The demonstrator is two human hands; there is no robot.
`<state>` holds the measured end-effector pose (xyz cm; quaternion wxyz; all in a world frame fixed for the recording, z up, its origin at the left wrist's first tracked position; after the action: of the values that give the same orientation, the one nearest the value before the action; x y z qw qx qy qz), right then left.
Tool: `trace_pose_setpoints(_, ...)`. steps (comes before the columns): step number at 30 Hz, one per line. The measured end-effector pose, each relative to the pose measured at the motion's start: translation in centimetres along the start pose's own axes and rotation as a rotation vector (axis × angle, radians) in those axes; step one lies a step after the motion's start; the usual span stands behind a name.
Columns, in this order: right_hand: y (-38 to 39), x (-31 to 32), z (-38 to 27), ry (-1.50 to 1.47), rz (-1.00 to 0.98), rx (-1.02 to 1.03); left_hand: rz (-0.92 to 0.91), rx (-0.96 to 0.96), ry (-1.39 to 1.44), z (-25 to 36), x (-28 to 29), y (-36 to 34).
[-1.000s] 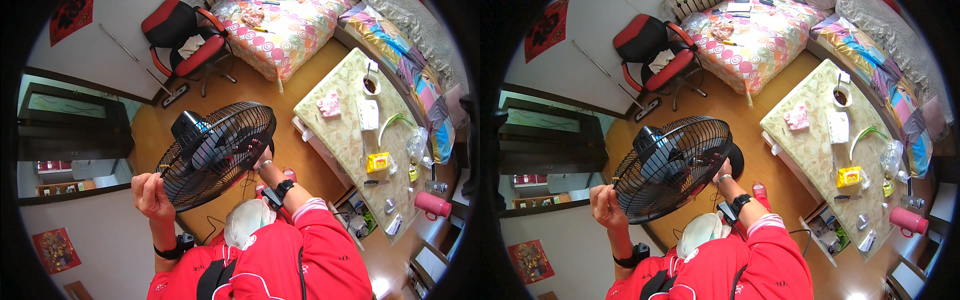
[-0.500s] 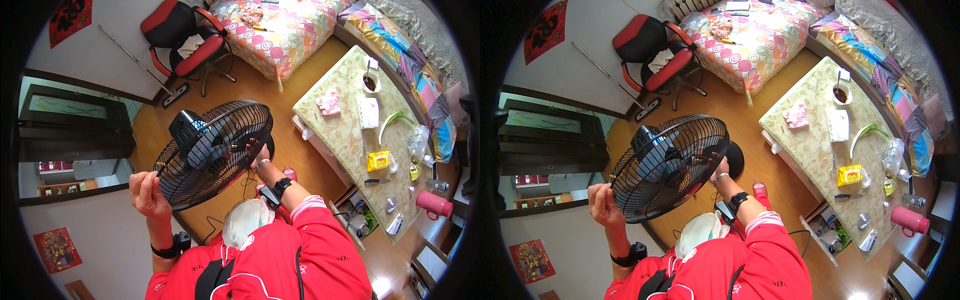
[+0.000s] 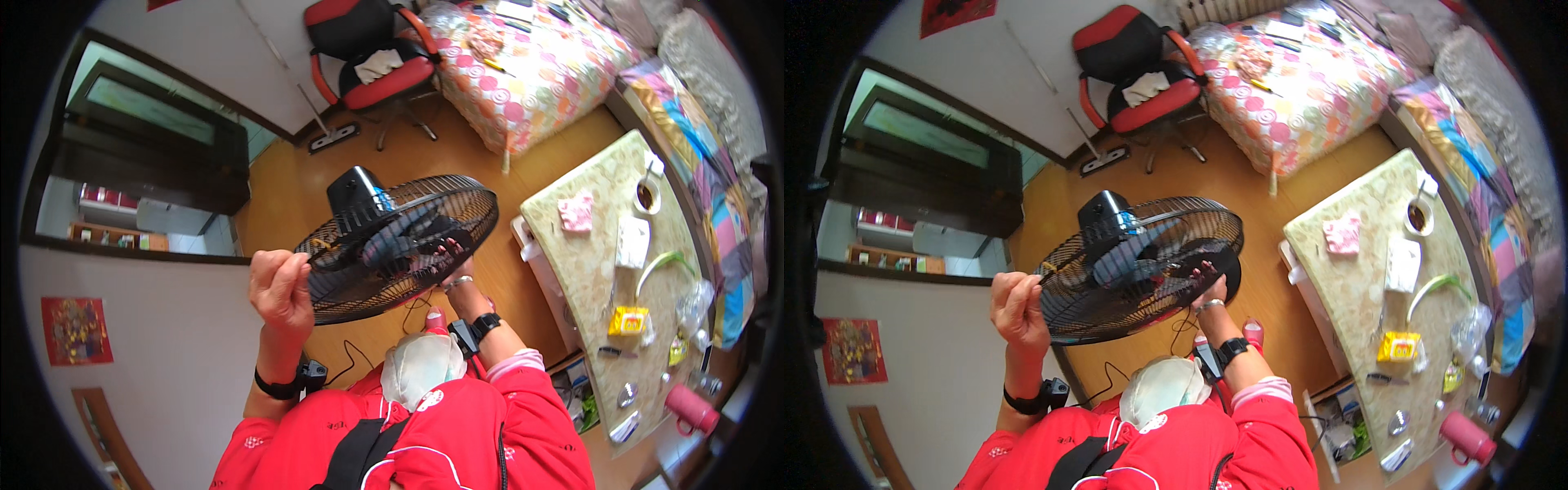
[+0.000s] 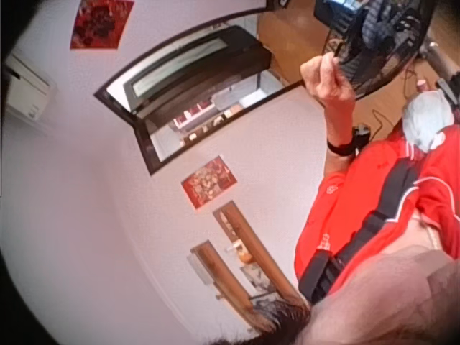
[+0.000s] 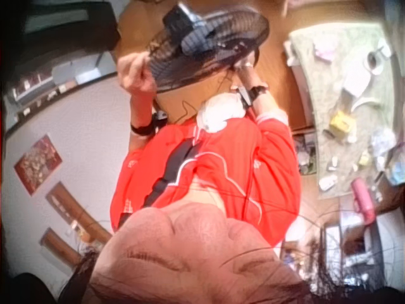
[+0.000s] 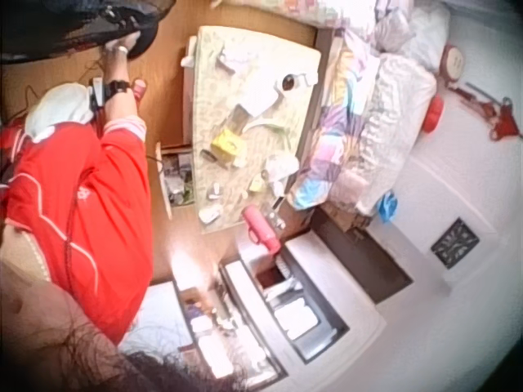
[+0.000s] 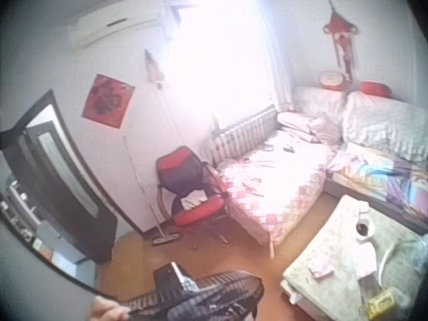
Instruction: The person removes the front grille of a black table fan, retrieves a rubber band from a drawer, and uses it to secure the fan grille. They then retrieve a roll of yellow tape from the same drawer and apply a piece of tape to the fan grille.
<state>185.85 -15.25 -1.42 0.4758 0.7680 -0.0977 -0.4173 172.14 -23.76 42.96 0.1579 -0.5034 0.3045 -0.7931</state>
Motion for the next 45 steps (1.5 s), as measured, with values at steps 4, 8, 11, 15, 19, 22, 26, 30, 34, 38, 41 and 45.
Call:
trace_pose_setpoints(4,-0.7,0.8,0.0,-0.042,-0.027,-0.01,0.004,0.005,-0.032,0.3,0.2,-0.3)
trace_pose_setpoints(8,-0.5,1.3,0.0,0.0,-0.046,-0.051,0.006,0.083,-0.042,0.4,0.5,-0.1)
trace_pose_setpoints(11,0.3,1.0,-0.3,-0.113,-0.16,-0.127,0.008,0.11,0.042,0.5,0.7,0.1)
trace_pose_setpoints(15,1.1,0.3,-1.1,-0.058,-0.165,-0.143,0.002,0.092,0.062,0.3,0.9,0.2)
trace_pose_setpoints(19,1.4,-0.1,-1.6,-0.007,-0.172,-0.149,-0.052,0.117,0.072,0.4,1.2,0.3)
trace_pose_setpoints(22,1.3,0.0,-1.8,0.022,-0.177,-0.156,-0.1,0.106,0.04,0.7,1.2,0.5)
trace_pose_setpoints(26,1.2,0.2,-1.9,0.05,-0.185,-0.166,-0.121,0.113,-0.015,0.8,1.2,0.9)
trace_pose_setpoints(30,1.3,0.3,-2.0,0.066,-0.195,-0.176,-0.089,0.1,0.058,0.2,1.0,1.0)
trace_pose_setpoints(34,1.4,0.6,-2.2,0.074,-0.209,-0.19,-0.08,0.091,0.108,-0.3,0.7,0.8)
trace_pose_setpoints(38,1.5,1.0,-2.5,0.105,-0.236,-0.192,-0.067,0.082,0.159,-0.5,0.7,0.7)
trace_pose_setpoints(41,1.9,1.0,-2.7,0.178,-0.3,-0.143,-0.066,0.08,0.173,-0.6,0.7,0.6)
trace_pose_setpoints(45,3.0,0.4,-3.1,0.297,-0.327,-0.036,-0.06,0.06,0.173,-0.8,0.6,0.6)
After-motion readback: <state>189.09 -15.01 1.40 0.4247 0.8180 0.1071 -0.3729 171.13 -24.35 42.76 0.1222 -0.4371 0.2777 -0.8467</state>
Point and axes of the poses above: each hand's wrist, its own y-axis away from the middle knuckle, its own x-axis out of the back of the hand, z = x × y, the point moved 2 cm from there along -y, towards the middle knuckle, and after that the axes turned 11 degrees about y, right-handed, at the moved point
